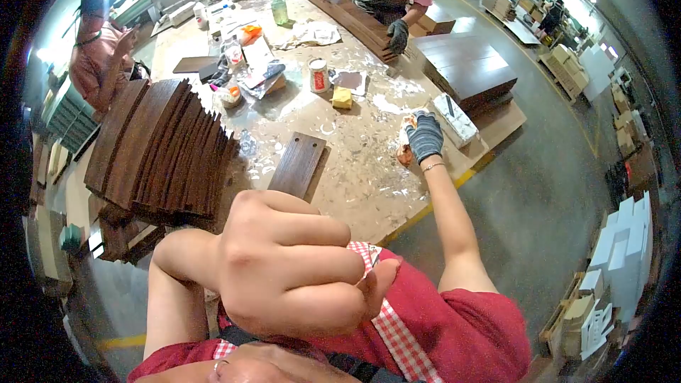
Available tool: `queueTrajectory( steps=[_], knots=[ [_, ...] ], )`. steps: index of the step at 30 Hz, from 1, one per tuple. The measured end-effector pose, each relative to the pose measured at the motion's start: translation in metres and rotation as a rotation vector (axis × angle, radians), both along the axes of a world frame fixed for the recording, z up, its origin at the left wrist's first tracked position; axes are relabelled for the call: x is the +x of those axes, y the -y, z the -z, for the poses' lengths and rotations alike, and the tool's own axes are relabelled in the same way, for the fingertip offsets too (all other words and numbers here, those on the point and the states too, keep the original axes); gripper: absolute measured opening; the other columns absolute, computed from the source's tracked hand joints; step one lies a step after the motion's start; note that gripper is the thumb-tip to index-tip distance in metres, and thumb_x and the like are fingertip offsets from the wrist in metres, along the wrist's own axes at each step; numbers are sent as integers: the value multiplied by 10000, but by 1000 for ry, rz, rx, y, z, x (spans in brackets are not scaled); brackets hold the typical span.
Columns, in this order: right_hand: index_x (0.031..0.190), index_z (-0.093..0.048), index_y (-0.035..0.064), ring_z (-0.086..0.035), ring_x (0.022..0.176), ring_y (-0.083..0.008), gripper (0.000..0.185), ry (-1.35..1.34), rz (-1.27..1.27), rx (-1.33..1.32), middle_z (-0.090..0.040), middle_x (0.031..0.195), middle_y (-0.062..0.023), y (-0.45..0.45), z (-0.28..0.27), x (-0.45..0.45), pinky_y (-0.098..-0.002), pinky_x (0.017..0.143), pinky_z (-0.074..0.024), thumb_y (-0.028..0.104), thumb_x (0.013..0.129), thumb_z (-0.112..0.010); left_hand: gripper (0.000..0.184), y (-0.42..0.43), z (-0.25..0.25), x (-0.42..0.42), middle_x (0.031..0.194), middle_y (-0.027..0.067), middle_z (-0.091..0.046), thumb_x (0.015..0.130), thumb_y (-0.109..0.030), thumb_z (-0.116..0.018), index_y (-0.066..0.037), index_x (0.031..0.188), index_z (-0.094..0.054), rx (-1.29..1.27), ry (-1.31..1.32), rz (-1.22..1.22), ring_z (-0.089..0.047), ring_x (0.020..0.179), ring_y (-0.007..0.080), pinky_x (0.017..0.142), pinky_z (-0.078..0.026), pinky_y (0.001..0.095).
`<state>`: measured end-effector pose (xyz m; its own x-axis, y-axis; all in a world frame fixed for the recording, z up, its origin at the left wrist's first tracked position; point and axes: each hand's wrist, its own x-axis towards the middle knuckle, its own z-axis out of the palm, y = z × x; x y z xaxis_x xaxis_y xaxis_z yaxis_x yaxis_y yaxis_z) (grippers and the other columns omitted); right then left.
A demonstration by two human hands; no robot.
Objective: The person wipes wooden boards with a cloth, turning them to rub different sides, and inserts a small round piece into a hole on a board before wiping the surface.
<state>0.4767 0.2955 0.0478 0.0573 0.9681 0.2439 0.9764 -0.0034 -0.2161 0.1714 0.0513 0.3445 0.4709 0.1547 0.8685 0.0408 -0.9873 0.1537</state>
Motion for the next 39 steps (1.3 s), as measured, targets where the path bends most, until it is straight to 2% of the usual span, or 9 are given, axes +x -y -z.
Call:
queueTrajectory(
  steps=[12, 14, 25, 27, 29, 31, 34, 36, 39],
  knots=[
    [1231, -600, 135, -617, 1095, -350, 447, 73, 95, -97, -586, 1219, -191, 8, -6, -17, -441, 903, -532, 282, 825, -718, 283, 7, -6, -14, 566, -33, -469, 766, -77, -755, -112, 633, -508, -72, -27, -22, -458, 433, 76, 354, -318, 228],
    [1243, -589, 133, -613, 1097, -353, 483, 32, 78, -88, -572, 1242, -188, 8, -3, -12, -439, 909, -528, 276, 807, -741, 205, 10, -4, -19, 565, -13, -417, 738, -184, -660, -87, 671, -493, -57, -67, -32, -501, 473, 103, 384, -383, 252],
    [1144, -607, 50, -606, 998, -396, 357, -67, -182, 240, -572, 1107, -227, -3, 39, 21, -444, 852, -507, 169, 826, -720, 198, 3, 10, -24, 583, -9, -382, 708, -225, -601, -66, 690, -483, -60, 106, 11, -481, 478, 120, 390, -393, 281],
    [1127, -600, 40, -606, 993, -378, 334, -228, -96, 105, -583, 1112, -214, -11, 38, 35, -438, 862, -503, 166, 836, -705, 153, -8, 18, -19, 613, 4, -497, 695, -196, -621, -60, 721, -556, 32, 238, 6, -535, 483, 121, 385, -403, 258],
    [1112, -579, 14, -616, 916, -228, 302, -366, -144, 234, -632, 1014, -107, -25, 49, 65, -353, 850, -510, 136, 859, -688, 136, -12, 19, -18, 599, -9, -518, 720, -138, -662, -77, 686, -546, 46, 240, -18, -522, 460, 108, 370, -378, 242],
    [1099, -576, 17, -604, 874, -183, 294, -759, -105, 182, -636, 980, -71, -31, 35, 82, -333, 818, -516, 151, 866, -696, 341, -6, 15, -25, 540, -50, -445, 782, -53, -723, -117, 586, -452, -8, 103, -67, -442, 408, 79, 344, -320, 232],
    [1120, -589, -7, -616, 932, -272, 271, -1266, 158, 162, -636, 1037, -135, -23, 36, 108, -386, 865, -507, 121, 892, -658, 367, -11, 19, -41, 525, -20, -438, 779, -122, -756, -125, 577, -449, -129, -75, -171, -459, 406, 119, 356, -336, 268],
    [1122, -588, -7, -617, 935, -267, 273, -1600, 94, 203, -637, 1039, -132, -7, 46, 107, -380, 867, -507, 117, 889, -659, 387, -19, 36, -60, 513, 37, -436, 764, -236, -799, -104, 580, -486, -397, -78, -336, -515, 437, 232, 399, -389, 329],
    [1126, -586, -8, -618, 938, -260, 278, -1759, 31, 191, -639, 1043, -129, 8, 48, 98, -371, 870, -506, 110, 886, -662, 280, -27, 99, -94, 582, 36, -593, 897, -220, -719, -13, 735, -623, -1020, -92, -600, -534, 538, 49, 485, -422, 252]
  ],
)
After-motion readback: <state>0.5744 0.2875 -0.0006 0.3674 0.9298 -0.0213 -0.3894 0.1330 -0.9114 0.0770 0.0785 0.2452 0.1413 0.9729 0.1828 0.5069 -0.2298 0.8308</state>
